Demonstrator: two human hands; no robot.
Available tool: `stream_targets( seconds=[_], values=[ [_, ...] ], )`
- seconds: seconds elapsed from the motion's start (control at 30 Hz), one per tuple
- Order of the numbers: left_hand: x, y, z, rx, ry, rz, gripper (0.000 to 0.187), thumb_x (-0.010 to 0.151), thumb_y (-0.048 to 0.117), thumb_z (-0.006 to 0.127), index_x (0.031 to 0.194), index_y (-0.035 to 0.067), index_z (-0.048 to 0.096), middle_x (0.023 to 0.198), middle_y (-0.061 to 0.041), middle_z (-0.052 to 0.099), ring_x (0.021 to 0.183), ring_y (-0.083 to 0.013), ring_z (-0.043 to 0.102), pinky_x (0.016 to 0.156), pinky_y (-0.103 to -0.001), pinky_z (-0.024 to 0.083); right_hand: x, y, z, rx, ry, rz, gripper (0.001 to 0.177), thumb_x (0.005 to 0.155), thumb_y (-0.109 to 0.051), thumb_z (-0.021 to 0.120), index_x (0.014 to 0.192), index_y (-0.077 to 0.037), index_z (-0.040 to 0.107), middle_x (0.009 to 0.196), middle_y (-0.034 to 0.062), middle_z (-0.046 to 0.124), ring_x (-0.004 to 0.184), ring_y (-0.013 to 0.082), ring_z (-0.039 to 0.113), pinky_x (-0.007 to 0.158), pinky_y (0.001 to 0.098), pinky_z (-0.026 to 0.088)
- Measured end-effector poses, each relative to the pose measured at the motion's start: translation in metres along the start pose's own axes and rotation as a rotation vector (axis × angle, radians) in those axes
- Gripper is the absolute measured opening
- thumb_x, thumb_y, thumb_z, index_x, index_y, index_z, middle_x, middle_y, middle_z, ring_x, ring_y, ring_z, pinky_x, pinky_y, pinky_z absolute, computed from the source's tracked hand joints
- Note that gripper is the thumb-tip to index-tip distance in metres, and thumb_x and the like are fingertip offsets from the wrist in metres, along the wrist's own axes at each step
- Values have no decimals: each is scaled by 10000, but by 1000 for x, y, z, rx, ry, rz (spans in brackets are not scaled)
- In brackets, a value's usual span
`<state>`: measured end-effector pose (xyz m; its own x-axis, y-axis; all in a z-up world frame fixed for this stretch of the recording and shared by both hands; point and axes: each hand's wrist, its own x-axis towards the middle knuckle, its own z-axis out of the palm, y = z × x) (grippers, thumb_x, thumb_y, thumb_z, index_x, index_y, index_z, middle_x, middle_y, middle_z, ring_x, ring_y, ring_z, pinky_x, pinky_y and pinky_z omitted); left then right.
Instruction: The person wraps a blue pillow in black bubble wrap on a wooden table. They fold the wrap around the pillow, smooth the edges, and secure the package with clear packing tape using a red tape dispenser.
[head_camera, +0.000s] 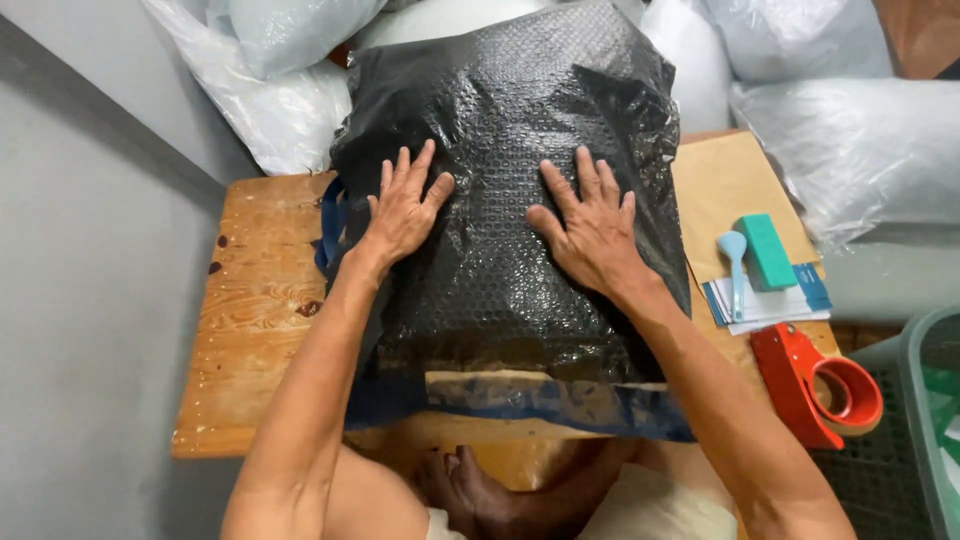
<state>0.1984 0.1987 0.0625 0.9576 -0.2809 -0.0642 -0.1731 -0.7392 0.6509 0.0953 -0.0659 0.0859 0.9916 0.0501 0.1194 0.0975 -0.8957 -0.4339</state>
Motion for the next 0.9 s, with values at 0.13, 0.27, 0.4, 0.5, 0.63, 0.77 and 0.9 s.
stream_targets(
  seconds=[0.13,0.27,0.4,0.5,0.63,0.77,0.9],
  values=[
    [53,-33,-5,-26,16,-154,772,972,826,362,1624,439,218,1711,-122,113,1549,-447,35,1125,-806,45,67,44,12,96,-82,235,669,1010,-749,346,1595,-426,318,1694,150,152,1548,418,151,1144,747,212],
    [99,-40,-15,-103,203,-246,947,1018,757,390,1638,75,171,1636,-368,165,1548,-481,118,1255,-609,27,121,80,15,286,-91,412,735,995,-813,307,1613,-417,274,1648,240,228,1510,462,247,1207,629,242],
    [139,-92,-17,-281,286,-436,1353,767,897,745,1634,83,101,1641,-277,253,1531,-417,246,1241,-604,168,152,113,28,423,1,493,784,968,-803,434,1584,-331,321,1509,274,464,1419,443,430,1178,564,349],
    [132,-66,-33,-479,347,-582,1404,609,856,885,1565,6,307,1570,-299,362,1476,-410,354,1211,-576,261,160,114,25,619,40,740,1247,752,-928,690,1612,-174,192,1549,299,399,1423,436,433,1143,600,394],
    [105,4,-43,-954,200,-577,1277,670,538,988,1545,-82,294,1521,-366,384,1408,-444,443,1114,-629,377,157,91,5,993,-28,839,1263,654,-644,936,1536,13,315,1466,324,452,1326,479,526,1010,654,455],
    [134,-6,-36,-911,261,-536,1127,644,520,981,1448,-72,458,1426,-283,550,1324,-346,579,1061,-483,530,175,108,14,1021,95,697,881,649,-466,1009,1232,80,635,1048,257,696,970,370,749,753,501,632],
    [193,-30,-80,-679,426,-486,765,666,598,803,1135,-2,733,1045,-99,763,920,-190,734,799,-268,587,173,66,-49,1075,48,327,309,937,-235,742,1097,-39,564,822,30,592,573,118,561,455,253,483]
  ],
)
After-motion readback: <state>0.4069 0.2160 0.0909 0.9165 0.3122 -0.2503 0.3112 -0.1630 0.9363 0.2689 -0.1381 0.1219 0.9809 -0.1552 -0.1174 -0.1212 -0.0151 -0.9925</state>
